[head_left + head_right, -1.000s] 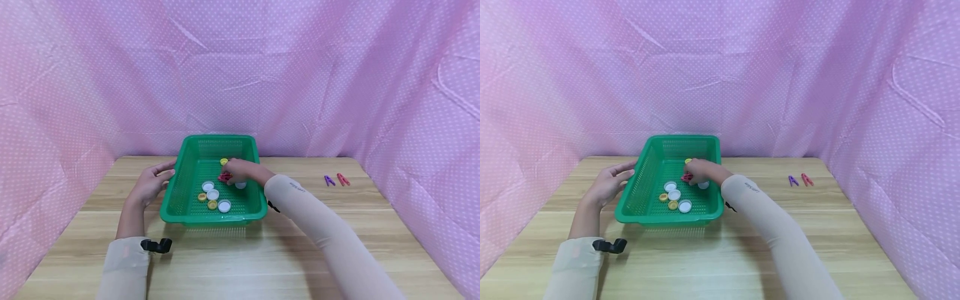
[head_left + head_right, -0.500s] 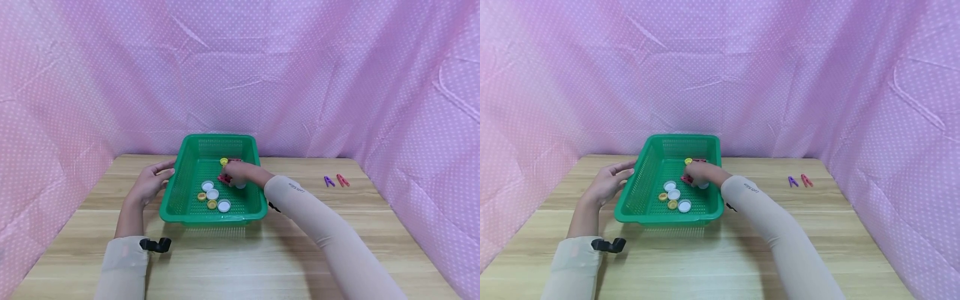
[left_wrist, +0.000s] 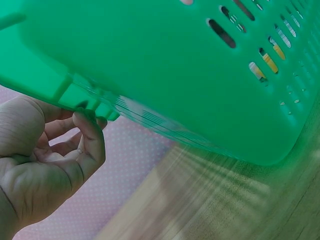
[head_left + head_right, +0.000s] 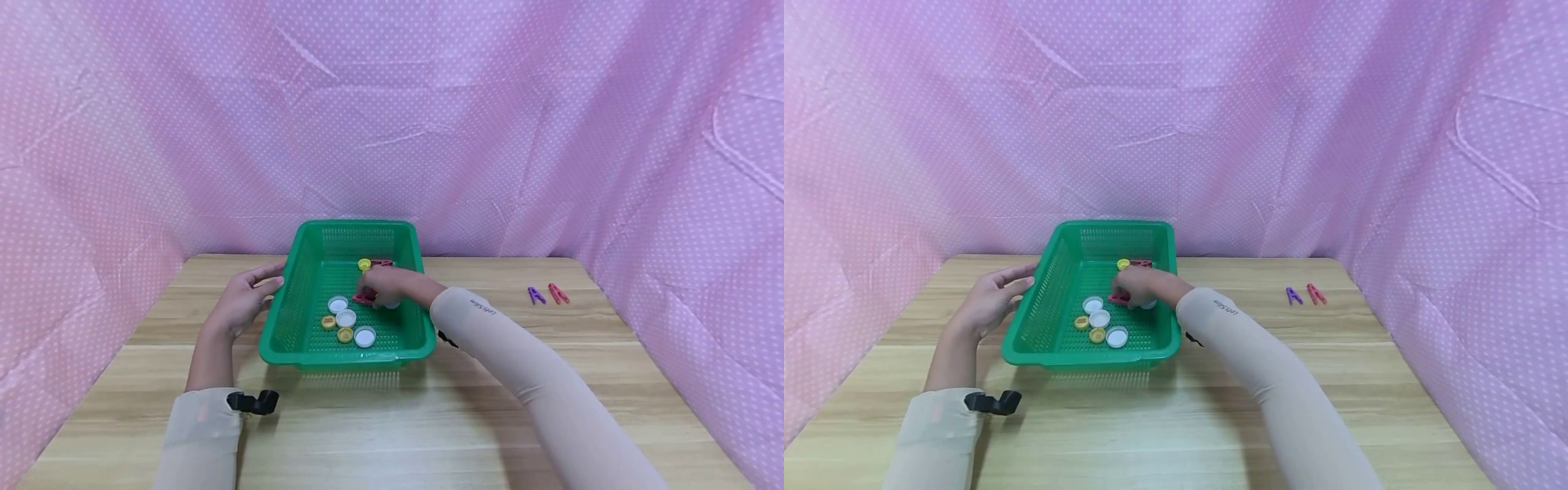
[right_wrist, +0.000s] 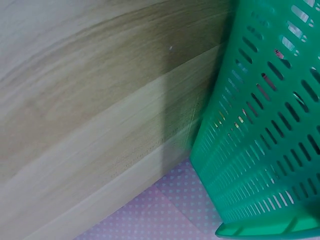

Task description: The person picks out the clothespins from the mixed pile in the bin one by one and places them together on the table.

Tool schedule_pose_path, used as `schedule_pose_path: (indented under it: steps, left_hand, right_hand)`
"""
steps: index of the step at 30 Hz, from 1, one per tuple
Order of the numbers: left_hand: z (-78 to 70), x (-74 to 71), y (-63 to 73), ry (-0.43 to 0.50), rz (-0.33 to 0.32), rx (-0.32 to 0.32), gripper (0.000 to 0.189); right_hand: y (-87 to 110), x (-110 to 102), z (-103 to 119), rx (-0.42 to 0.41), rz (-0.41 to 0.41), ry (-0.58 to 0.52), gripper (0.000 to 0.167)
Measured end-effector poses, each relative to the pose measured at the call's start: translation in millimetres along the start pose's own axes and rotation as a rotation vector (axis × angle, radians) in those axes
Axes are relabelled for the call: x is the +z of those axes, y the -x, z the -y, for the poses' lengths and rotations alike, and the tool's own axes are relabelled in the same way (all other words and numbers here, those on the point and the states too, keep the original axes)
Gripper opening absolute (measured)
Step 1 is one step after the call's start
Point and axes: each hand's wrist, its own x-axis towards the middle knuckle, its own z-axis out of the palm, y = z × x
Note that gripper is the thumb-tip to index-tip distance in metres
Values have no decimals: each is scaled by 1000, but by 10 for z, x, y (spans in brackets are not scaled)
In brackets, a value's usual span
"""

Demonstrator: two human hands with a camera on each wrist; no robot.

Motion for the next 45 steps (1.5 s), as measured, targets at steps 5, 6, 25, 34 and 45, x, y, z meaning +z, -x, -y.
schedule_pose_path:
  steps: [5,6,25,34,45]
  left_hand:
    - [6,7,-15,-4,-12,-4,54]
    - [8,7,-16,-5,-13,-3,54]
    - [35,8,-35,-8,-9,-8,53]
    - [28,-13,-29,-16,-10,-10,54]
    - [39,-13,-38,-3,-7,-7,56]
  right_hand:
    - [13,-18,6,-17,7,-2,31]
    - [16,-23,7,-23,9,-1,31]
    - [44,-78,-29,-48,-165,-111,37]
    - [91,-170,-45,-78,-229,-117,38]
    - [226,-305,-94,-56,-301,-102,34]
